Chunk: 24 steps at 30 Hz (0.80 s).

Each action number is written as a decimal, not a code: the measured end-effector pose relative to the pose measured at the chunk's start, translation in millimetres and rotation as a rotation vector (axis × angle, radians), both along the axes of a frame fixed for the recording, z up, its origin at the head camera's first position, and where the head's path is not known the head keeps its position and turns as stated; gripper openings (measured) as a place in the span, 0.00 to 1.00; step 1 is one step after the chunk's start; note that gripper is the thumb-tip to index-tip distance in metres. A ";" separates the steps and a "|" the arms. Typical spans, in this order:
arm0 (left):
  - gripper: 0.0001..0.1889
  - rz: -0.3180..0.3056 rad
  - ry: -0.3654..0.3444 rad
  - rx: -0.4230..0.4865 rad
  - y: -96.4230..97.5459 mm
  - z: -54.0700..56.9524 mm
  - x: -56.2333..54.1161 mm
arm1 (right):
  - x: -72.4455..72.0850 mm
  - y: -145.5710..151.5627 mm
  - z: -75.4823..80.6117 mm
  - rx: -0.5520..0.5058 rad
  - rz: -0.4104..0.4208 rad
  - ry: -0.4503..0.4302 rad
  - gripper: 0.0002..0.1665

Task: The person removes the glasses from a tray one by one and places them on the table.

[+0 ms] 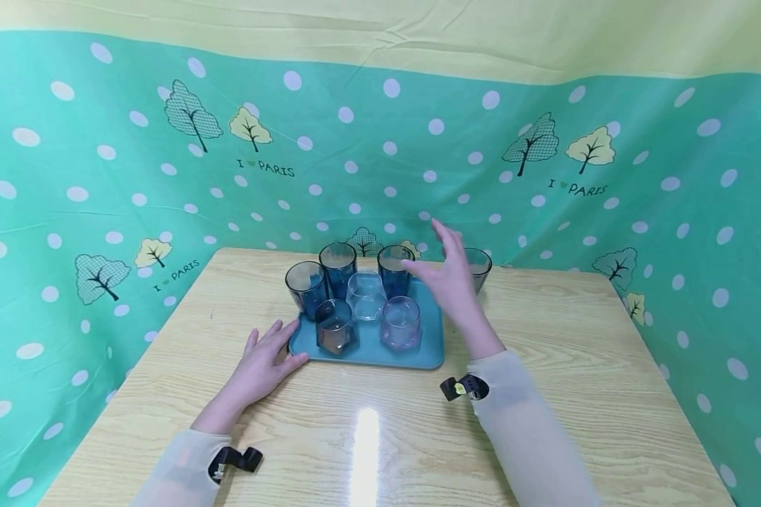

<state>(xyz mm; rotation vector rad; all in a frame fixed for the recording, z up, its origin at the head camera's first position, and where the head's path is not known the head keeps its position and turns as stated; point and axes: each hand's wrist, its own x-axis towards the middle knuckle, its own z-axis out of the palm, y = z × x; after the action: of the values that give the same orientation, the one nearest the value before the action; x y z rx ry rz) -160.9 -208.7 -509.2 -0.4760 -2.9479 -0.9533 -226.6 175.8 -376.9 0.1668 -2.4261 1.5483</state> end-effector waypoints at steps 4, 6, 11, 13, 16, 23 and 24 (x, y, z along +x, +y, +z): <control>0.43 0.000 0.000 -0.003 0.1 0.0 0.0 | -5.4 -8.1 -3.2 -0.006 0.007 -0.030 0.58; 0.43 -0.001 0.001 -0.005 0.1 0.0 0.0 | -7.9 -11.8 -5.4 -0.010 0.014 -0.043 0.58; 0.43 -0.002 0.002 -0.007 0.3 -0.1 0.1 | -13.9 -19.0 -11.7 -0.029 0.042 -0.068 0.58; 0.43 -0.001 0.001 -0.008 0.3 -0.2 0.0 | -16.2 -20.9 -14.5 -0.033 0.049 -0.076 0.58; 0.43 -0.001 -0.002 -0.013 0.0 -0.3 -0.2 | -19.6 -23.0 -18.7 -0.035 0.060 -0.094 0.59; 0.43 -0.001 -0.003 -0.013 -0.5 1.2 0.2 | -25.2 -27.9 -26.2 -0.017 0.082 -0.137 0.61; 0.43 -0.001 -0.003 -0.013 -0.6 1.4 0.3 | -25.8 -28.7 -27.0 -0.012 0.082 -0.142 0.61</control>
<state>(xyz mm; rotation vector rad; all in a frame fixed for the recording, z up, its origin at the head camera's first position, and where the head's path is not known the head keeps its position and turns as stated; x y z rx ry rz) -160.6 -209.2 -507.8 -0.4772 -2.9592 -0.9364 -252.4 147.1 -403.9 0.1602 -2.5476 1.6619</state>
